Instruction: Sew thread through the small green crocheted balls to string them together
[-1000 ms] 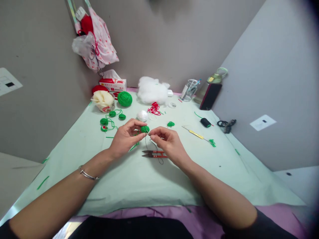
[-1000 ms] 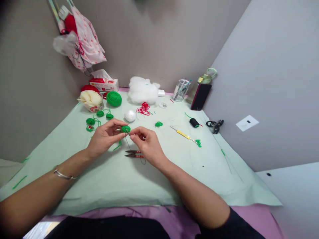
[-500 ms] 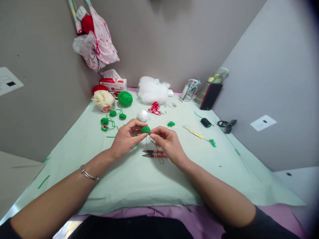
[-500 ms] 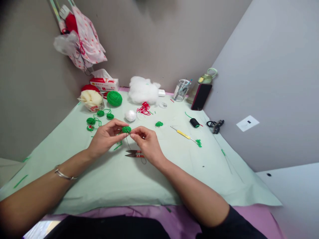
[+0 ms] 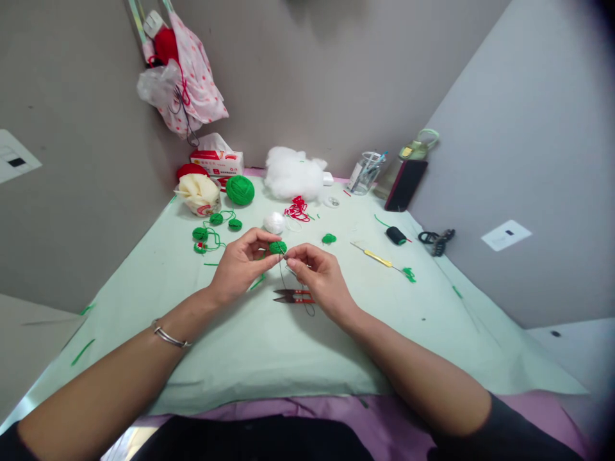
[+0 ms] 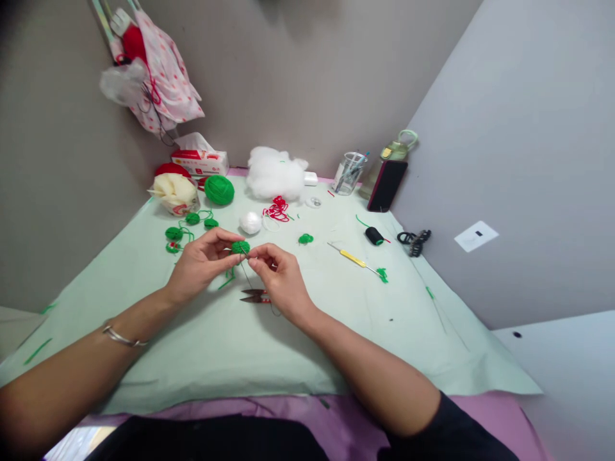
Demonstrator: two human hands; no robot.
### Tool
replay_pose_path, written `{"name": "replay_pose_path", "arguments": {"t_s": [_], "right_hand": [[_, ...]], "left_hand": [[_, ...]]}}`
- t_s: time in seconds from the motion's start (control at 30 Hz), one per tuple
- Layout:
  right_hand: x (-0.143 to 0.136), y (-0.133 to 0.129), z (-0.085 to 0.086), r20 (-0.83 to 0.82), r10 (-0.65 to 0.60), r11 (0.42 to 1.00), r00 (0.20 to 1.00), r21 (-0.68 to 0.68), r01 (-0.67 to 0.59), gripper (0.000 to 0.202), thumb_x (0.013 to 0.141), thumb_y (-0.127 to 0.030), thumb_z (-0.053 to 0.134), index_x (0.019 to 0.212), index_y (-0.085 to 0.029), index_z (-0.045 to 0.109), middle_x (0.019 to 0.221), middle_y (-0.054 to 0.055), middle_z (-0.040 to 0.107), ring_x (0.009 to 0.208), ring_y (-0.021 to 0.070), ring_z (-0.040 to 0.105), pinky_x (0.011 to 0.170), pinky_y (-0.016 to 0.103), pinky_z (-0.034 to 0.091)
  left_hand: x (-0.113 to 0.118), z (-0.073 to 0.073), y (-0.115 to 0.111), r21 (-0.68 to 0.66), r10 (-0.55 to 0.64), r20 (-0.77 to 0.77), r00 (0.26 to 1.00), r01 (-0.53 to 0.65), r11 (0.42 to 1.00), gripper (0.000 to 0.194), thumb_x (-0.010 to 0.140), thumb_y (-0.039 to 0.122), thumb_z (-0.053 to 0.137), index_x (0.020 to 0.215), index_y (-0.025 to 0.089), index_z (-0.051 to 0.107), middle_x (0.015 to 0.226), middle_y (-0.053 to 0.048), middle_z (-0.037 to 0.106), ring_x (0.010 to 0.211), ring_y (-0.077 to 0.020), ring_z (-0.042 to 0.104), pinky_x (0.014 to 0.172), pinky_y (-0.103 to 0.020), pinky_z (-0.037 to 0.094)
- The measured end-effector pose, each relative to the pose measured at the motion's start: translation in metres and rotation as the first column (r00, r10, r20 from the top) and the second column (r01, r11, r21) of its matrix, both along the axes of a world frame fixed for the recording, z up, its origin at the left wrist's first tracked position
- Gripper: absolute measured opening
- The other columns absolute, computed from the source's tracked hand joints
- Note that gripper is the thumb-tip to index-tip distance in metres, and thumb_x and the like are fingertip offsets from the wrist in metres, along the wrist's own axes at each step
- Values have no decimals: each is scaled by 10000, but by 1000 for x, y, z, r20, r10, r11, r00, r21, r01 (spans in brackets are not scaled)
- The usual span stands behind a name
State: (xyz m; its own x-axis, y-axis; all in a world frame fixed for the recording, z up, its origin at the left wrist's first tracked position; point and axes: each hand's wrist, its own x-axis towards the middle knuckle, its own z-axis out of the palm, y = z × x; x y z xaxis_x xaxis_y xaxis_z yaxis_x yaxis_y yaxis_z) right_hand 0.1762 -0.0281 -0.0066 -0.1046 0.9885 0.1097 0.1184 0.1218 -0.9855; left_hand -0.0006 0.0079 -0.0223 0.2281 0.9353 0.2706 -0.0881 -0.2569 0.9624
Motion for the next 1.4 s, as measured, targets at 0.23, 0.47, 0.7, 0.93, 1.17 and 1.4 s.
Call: {"name": "replay_pose_path", "arguments": {"t_s": [0.23,0.47,0.7,0.93,1.17,1.4], "right_hand": [[-3,1,-4,-36,-23,1000,999,5,24,215,807,-385,697,784,-183,627,694,-20,540,617,109,441,564,245,394],[0,5,3,-165,16,996,986,-83,-30,255,760,-389,780,768,-179,636,619,-46,550,539,89,488,541,239,427],[6,12,0,-330,61,955,942,-256,-152,413,633,-409,899,808,-174,607,700,-19,680,638,114,653,696,285,573],[11,13,5,31,6,999,999,47,-8,212,823,-386,731,874,-185,688,755,-1,657,610,113,597,607,264,498],[21,18,15,133,15,995,991,96,-28,124,768,-294,712,726,-178,701,753,8,632,662,112,513,607,254,422],[59,29,42,-369,1,963,930,-250,-101,321,734,-395,781,846,-222,536,761,-40,662,461,55,435,413,194,326]], "left_hand": [[2,-2,-2,5,-19,6,1000,19,1000,252,758,231,813,972,185,688,898,-29,719,854,-163,659,783,-291,538],[-1,2,2,23,-77,-13,997,77,997,259,802,266,791,1046,214,718,1000,-39,719,950,-177,665,885,-312,540],[-1,-1,0,67,-17,-156,988,28,997,295,791,264,775,1079,199,761,998,-62,737,887,-192,658,824,-335,528],[1,0,-2,88,-20,-172,985,36,995,282,804,243,761,1071,217,675,946,-33,702,894,-181,656,797,-311,524],[1,0,-3,117,-135,-255,958,169,979,163,828,264,738,975,208,697,933,-41,711,851,-184,658,805,-330,542],[0,6,-8,85,-204,-270,941,234,968,220,811,196,709,1030,210,692,951,-38,705,864,-174,660,811,-320,549]]}}
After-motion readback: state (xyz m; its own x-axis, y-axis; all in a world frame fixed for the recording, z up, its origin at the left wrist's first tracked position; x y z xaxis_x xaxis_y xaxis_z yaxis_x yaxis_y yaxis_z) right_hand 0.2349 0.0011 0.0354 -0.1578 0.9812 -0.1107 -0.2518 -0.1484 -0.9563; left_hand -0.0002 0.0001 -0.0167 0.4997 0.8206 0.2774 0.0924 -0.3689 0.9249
